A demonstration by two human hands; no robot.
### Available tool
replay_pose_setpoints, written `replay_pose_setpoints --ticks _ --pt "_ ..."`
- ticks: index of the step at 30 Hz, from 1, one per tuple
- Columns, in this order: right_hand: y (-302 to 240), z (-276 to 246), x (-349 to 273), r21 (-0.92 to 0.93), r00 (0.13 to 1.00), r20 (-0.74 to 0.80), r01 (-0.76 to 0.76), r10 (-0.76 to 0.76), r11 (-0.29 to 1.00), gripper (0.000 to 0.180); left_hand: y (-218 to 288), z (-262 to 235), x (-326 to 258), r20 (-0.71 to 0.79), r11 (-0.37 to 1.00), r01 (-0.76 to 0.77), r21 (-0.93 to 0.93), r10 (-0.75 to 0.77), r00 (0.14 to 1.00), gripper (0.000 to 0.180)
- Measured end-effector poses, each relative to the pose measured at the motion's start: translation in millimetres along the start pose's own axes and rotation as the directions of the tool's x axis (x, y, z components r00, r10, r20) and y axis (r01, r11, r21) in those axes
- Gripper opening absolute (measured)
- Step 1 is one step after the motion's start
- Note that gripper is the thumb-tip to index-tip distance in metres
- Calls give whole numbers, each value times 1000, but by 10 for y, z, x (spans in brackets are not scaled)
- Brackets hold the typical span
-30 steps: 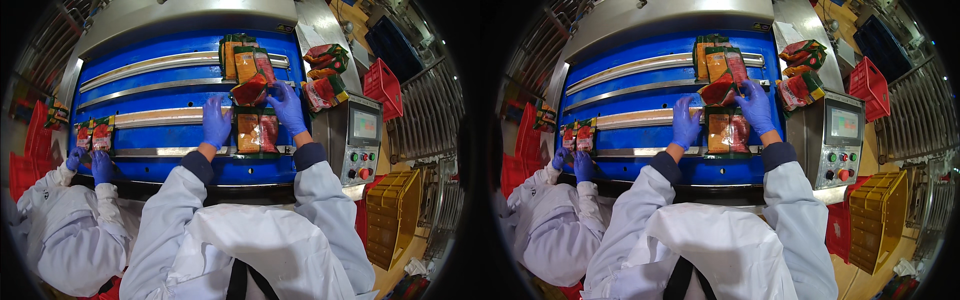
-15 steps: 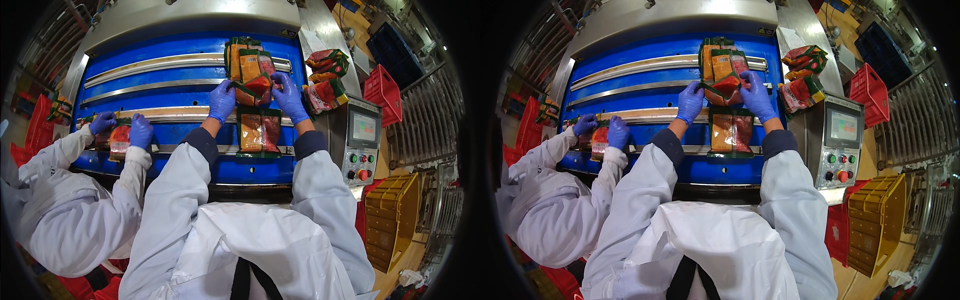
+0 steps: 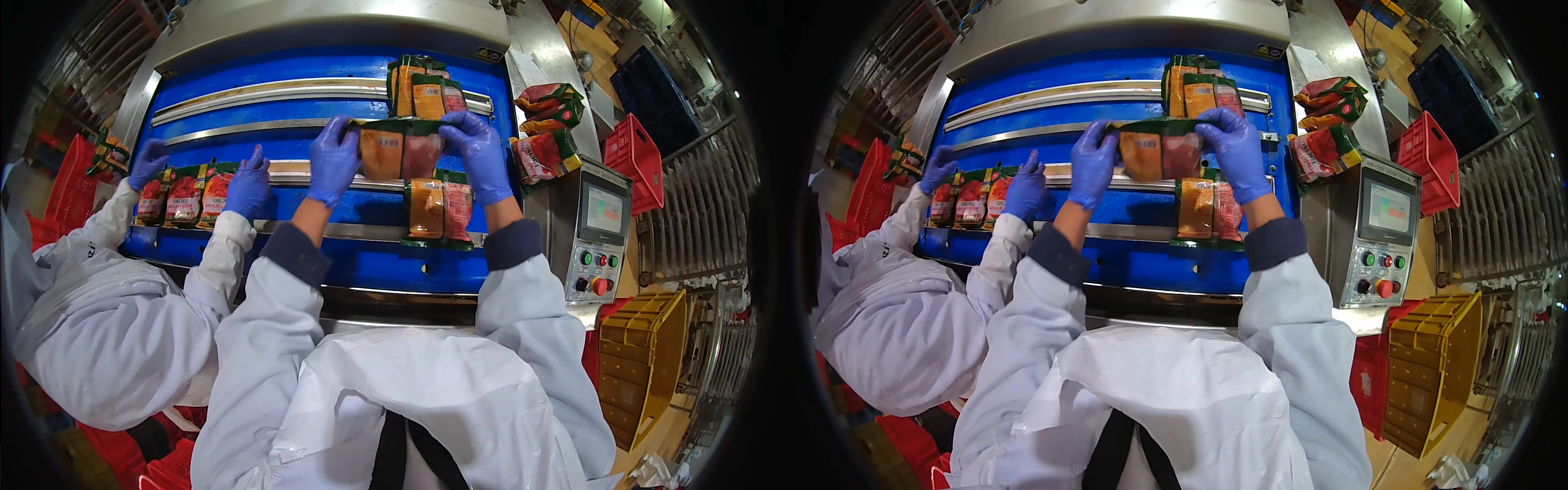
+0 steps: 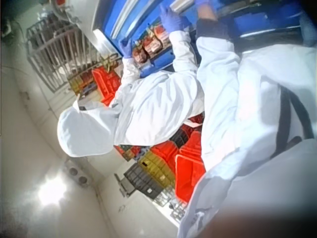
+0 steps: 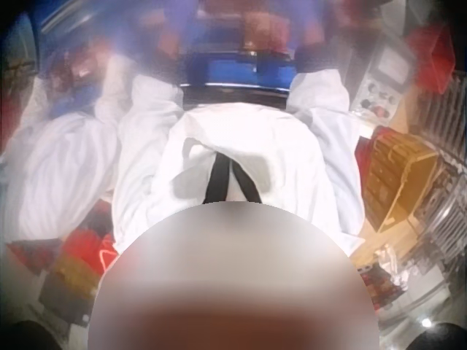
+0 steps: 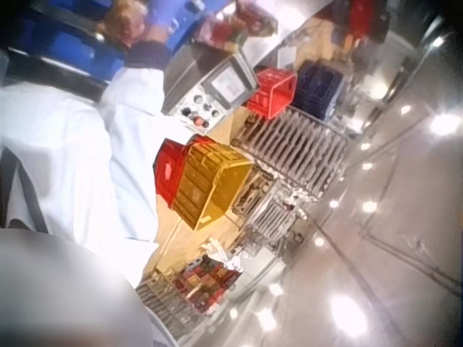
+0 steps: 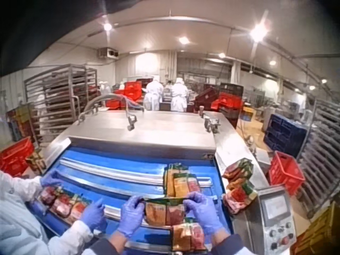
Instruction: The person places packaged food items onto a blue conveyor belt in a factory setting. They retrieve items from red crates and arrange them in rows on the belt, occasionally pressing a control button. The task involves repetitive handling of pre-packaged goods.
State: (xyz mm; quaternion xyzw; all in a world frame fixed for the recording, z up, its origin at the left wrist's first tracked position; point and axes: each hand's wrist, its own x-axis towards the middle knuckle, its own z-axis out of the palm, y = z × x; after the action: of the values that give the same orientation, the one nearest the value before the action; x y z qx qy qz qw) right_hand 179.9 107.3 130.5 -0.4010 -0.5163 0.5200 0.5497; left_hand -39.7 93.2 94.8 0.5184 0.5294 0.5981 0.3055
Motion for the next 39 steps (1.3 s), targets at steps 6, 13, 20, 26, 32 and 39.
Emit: replay_pose_setpoints --ticks 6,13,20,26,32,39 --pt "1042 30 -161 -735 992 130 95 2 672 16 -675 -309 -325 117 772 17 635 -117 986 19" --pt "1312 295 97 -936 993 105 119 -58 330 5 -744 -186 -129 144 533 -7 846 -216 966 26" --pt "1161 219 222 -924 986 129 80 107 374 11 -556 54 -336 615 183 -613 769 53 787 51" --pt "902 -352 984 -911 937 -124 23 -326 411 12 -536 49 -530 613 425 -475 771 -290 735 65" --pt "1430 -1306 1858 -984 986 -165 -166 21 67 29 -517 129 -476 651 480 -476 737 -313 692 70" --pt "1261 -1009 1415 29 987 -157 -39 43 999 13 -454 115 -317 591 621 -282 731 -369 717 74"
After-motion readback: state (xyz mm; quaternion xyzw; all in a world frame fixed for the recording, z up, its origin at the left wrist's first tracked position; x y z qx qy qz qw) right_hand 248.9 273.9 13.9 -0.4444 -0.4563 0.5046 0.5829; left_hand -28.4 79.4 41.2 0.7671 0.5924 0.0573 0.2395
